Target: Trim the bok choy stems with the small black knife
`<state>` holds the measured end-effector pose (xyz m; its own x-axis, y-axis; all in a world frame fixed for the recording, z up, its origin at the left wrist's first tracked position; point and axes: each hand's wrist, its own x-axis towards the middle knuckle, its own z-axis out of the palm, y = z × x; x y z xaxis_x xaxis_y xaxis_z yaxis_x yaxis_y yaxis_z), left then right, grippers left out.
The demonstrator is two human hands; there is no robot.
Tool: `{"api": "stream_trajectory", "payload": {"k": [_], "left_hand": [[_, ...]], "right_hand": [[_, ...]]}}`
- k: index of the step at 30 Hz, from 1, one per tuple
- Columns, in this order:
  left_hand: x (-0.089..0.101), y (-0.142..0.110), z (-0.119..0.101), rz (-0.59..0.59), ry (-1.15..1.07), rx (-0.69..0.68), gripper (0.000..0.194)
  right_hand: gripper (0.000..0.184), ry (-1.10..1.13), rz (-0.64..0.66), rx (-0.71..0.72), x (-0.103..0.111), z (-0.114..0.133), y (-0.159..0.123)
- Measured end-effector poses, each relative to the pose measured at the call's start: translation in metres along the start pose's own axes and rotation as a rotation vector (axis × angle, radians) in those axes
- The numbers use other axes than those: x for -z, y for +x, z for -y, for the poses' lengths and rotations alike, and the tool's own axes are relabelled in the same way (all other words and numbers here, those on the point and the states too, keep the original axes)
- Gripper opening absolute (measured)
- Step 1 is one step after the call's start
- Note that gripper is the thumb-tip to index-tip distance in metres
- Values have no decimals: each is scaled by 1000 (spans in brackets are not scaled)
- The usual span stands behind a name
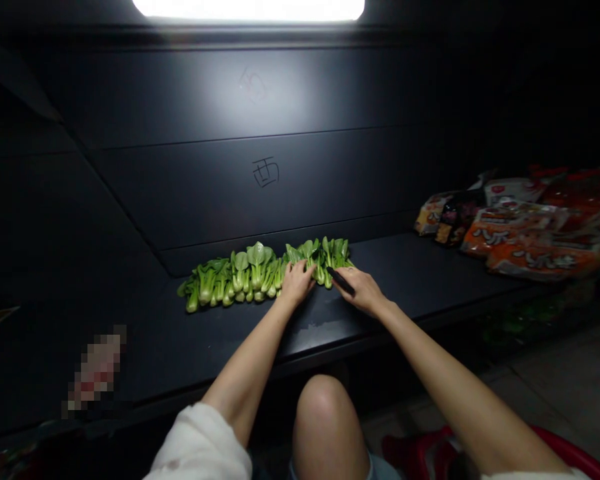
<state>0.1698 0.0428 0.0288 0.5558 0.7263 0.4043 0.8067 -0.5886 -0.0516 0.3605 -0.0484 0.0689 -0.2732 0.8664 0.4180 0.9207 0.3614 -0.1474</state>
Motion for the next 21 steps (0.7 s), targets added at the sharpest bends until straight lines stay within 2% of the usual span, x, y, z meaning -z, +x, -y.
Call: {"api": "stream_trajectory", "payload": {"k": [3, 7, 14, 17, 21], "left_hand": [[-4, 7, -6, 53, 18, 3, 51], [-2, 13, -7, 91, 18, 84, 36], [6, 10, 10, -101, -87, 212, 38], [6, 8, 12, -49, -47, 226, 37], [6, 13, 1, 13, -4, 263, 32]], "right_hand": [[26, 0, 13, -16, 1, -4, 0], [24, 4, 27, -16, 1, -6, -1], [27, -19, 57, -5, 1, -3, 1], [27, -19, 68, 4, 1, -1, 2], [26, -1, 58, 4, 2, -1, 2]]}}
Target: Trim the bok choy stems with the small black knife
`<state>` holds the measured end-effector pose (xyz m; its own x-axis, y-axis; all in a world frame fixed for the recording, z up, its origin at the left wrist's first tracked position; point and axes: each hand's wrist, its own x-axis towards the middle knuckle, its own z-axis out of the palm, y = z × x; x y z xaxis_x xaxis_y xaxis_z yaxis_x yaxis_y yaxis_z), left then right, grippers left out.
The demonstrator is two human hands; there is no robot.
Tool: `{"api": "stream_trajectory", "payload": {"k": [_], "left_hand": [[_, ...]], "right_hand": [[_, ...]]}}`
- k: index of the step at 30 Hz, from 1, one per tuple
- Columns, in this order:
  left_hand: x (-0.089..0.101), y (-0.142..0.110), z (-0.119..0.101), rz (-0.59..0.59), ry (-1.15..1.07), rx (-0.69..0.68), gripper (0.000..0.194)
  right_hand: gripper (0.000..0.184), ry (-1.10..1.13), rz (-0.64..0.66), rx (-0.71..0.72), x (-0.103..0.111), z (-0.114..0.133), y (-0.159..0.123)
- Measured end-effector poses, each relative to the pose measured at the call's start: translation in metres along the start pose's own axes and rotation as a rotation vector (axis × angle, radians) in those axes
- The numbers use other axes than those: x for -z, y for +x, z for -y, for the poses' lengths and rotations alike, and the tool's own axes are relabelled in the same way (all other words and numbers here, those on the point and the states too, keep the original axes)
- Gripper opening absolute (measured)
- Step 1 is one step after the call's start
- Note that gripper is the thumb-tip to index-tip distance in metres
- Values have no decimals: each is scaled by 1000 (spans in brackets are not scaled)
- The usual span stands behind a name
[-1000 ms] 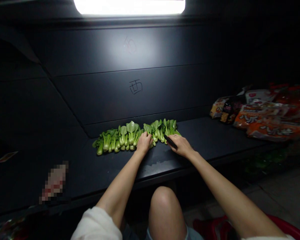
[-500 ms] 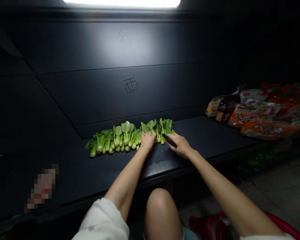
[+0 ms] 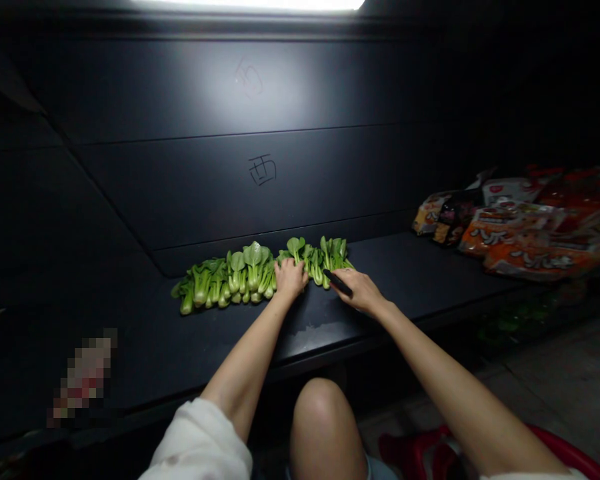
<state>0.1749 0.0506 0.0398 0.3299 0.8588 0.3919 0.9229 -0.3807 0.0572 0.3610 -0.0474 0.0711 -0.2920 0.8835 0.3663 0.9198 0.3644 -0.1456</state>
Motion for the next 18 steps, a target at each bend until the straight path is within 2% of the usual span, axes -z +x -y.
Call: {"api": "stream_trajectory", "payload": {"k": [4, 8, 14, 18], "left_hand": [[-2, 6, -14, -44, 22, 101, 38], [-7, 12, -17, -50, 13, 168, 34], [-1, 5, -17, -126, -53, 188, 32], [1, -6, -16, -64, -65, 114, 41]], "right_hand": [[25, 2, -8, -4, 0, -1, -1], [26, 8, -18, 9, 0, -2, -2], [27, 16, -13, 11, -1, -3, -1], [25, 1, -5, 20, -1, 0, 0]]}}
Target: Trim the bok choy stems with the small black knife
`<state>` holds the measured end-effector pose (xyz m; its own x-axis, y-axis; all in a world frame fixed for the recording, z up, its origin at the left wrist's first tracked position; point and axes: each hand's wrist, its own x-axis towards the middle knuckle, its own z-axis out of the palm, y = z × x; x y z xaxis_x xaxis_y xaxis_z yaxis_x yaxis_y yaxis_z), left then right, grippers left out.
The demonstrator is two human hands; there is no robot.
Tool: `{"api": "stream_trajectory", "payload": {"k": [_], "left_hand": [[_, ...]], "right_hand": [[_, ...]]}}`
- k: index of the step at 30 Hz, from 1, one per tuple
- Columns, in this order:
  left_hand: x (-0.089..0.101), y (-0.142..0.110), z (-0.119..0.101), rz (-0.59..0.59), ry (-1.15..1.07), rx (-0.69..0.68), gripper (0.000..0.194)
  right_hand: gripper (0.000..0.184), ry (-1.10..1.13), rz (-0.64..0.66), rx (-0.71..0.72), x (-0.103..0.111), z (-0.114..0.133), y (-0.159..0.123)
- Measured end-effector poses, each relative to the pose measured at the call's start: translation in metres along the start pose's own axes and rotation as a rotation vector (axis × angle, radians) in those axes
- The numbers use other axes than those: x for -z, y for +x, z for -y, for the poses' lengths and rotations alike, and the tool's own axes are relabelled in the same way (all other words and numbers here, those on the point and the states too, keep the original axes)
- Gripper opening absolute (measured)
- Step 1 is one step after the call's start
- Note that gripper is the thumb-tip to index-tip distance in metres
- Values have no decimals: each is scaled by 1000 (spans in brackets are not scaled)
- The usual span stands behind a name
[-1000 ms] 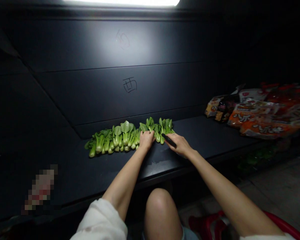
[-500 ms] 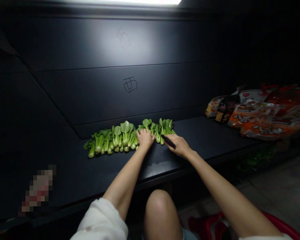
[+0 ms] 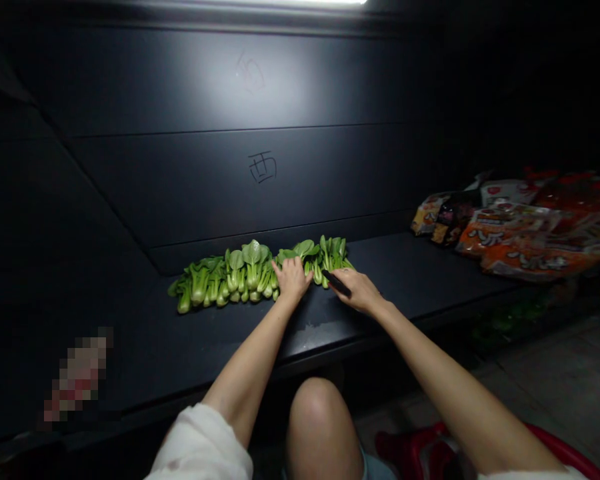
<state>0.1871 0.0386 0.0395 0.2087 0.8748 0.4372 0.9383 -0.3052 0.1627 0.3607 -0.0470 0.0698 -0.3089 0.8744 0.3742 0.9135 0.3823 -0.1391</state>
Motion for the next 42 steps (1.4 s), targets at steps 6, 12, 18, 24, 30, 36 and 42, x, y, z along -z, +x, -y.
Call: {"api": "stream_trajectory", "payload": {"k": [6, 12, 18, 24, 30, 36, 42], "left_hand": [[-11, -8, 11, 10, -21, -87, 62], [-9, -14, 24, 33, -36, -106, 46], [4, -20, 29, -25, -5, -138, 35], [16, -16, 16, 1, 135, -56, 25], [12, -2, 6, 29, 76, 141, 28], [8, -10, 4, -62, -68, 91, 25], [9, -23, 18, -151, -126, 52, 23]], "right_hand": [[25, -1, -43, -2, -1, -2, -4], [25, -20, -27, 45, -2, -8, -8], [25, -43, -19, 115, -3, -5, -8], [25, -92, -27, 54, 0, -4, -10], [25, -74, -1, 82, 1, -2, -12], [24, -82, -29, 76, -1, -4, -12], [29, -128, -61, 46, -2, -5, -13]]}}
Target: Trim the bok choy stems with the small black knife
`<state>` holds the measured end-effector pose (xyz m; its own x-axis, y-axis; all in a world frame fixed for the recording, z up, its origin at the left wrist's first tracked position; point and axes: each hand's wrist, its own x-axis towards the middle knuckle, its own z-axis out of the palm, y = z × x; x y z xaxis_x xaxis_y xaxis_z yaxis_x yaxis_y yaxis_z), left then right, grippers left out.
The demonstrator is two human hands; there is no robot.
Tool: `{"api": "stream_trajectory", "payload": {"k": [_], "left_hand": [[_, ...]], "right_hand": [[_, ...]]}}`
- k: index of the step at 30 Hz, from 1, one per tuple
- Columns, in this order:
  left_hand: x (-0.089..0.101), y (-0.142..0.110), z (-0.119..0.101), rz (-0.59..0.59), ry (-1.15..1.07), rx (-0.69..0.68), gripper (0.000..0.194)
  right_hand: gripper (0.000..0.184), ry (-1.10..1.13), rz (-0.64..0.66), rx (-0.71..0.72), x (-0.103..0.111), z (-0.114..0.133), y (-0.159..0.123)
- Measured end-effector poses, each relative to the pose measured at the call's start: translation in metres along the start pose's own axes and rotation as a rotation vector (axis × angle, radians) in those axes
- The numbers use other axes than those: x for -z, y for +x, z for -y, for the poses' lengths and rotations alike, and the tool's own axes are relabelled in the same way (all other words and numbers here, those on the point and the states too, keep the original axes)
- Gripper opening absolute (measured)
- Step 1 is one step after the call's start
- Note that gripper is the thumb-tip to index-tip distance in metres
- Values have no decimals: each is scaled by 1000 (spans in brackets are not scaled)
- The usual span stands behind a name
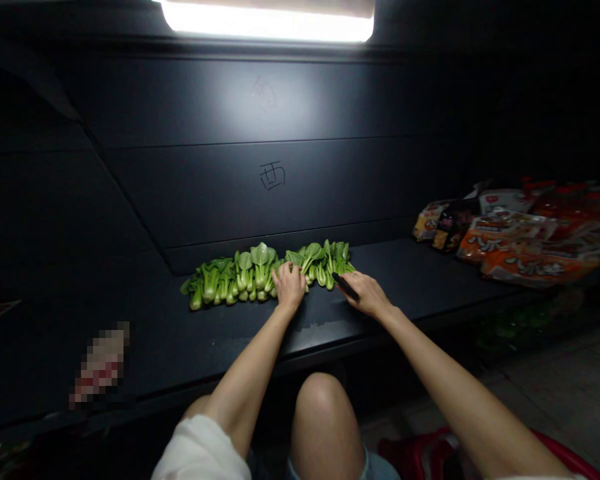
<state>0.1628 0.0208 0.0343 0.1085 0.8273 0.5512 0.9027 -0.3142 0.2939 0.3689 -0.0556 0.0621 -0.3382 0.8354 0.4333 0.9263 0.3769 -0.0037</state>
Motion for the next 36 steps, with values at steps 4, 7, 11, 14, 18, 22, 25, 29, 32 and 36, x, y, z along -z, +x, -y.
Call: {"api": "stream_trajectory", "payload": {"k": [4, 7, 11, 14, 18, 22, 25, 29, 32, 36], "left_hand": [[9, -4, 14, -26, -17, -44, 25], [17, -9, 25, -48, -6, -71, 27], [27, -16, 44, -78, 40, -29, 31], [33, -21, 60, -86, 74, -9, 33], [41, -27, 82, -86, 115, 13, 36], [47, -35, 103, -81, 156, 13, 39], [49, -41, 116, -54, 182, 5, 43], [45, -50, 128, 0, 181, -37, 45], [39, -54, 134, 17, 172, -66, 47], [35, -55, 136, 31, 157, -107, 48]], "right_hand": [[31, 2, -18, -13, -1, -2, 0], [30, -4, -27, -26, -4, -2, 1], [28, -6, -14, -6, -7, 7, 5], [28, -5, 2, 6, -9, 20, 11], [30, 2, 13, 27, -9, 37, 22], [28, 37, -11, 45, -12, 49, 31], [26, 18, 3, 38, -17, 56, 33], [25, 13, -5, 71, -22, 62, 36], [26, 31, -19, 92, -22, 65, 38], [28, 31, -10, 97, -22, 70, 42]]}}
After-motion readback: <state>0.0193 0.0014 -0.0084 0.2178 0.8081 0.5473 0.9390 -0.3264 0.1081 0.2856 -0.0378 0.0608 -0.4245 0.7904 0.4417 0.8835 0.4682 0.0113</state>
